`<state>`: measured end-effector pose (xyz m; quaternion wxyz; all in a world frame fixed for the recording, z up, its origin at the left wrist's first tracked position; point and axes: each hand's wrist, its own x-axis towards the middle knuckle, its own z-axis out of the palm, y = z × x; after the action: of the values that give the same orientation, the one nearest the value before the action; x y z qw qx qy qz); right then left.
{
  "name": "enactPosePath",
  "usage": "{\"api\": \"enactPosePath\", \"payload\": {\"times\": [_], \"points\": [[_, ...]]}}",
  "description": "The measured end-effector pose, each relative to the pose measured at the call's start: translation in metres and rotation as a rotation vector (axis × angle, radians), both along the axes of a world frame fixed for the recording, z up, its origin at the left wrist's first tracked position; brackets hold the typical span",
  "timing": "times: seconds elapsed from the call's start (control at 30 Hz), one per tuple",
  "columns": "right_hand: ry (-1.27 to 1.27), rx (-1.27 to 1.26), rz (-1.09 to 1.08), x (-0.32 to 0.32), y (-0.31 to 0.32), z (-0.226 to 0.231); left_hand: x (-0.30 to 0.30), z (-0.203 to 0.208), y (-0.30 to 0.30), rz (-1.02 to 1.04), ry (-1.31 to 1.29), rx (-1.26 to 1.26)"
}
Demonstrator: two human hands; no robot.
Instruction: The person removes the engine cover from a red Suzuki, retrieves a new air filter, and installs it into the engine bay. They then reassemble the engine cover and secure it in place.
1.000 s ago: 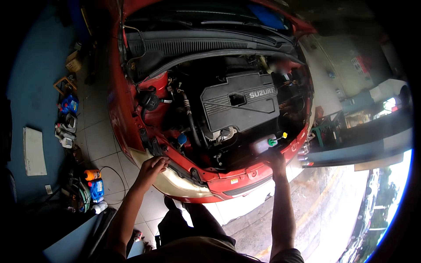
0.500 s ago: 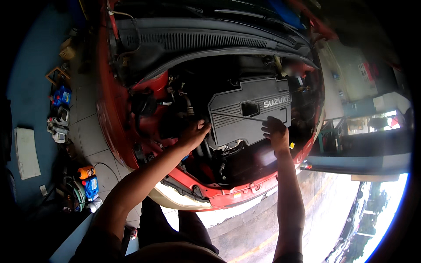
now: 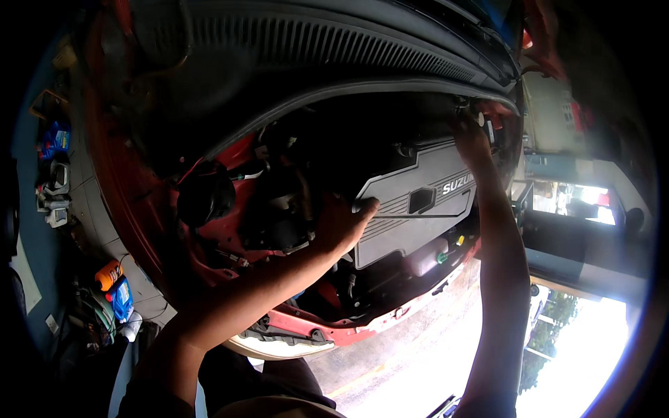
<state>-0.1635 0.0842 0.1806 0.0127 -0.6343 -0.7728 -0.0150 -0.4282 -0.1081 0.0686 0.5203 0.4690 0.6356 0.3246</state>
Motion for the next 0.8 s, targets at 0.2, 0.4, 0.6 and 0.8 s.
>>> {"api": "enactPosePath", "payload": {"times": [0.2,0.4,0.6,0.8], "points": [[0.309,-0.386,-0.073,-0.083,0.042,-0.016,-0.018,0.001,0.002,0.23,-0.212,0.13],[0.296,-0.24,-0.127,-0.078,0.041,-0.036,-0.025,0.032,0.013,-0.003,-0.346,-0.238],[0.367,-0.373,-0.145,-0.095,0.047,-0.026,-0.028,0.024,0.016,-0.036,-0.371,-0.265],[0.263,-0.279,-0.006,-0.066,0.046,-0.042,-0.015,0.014,0.011,0.016,-0.294,-0.105]]}}
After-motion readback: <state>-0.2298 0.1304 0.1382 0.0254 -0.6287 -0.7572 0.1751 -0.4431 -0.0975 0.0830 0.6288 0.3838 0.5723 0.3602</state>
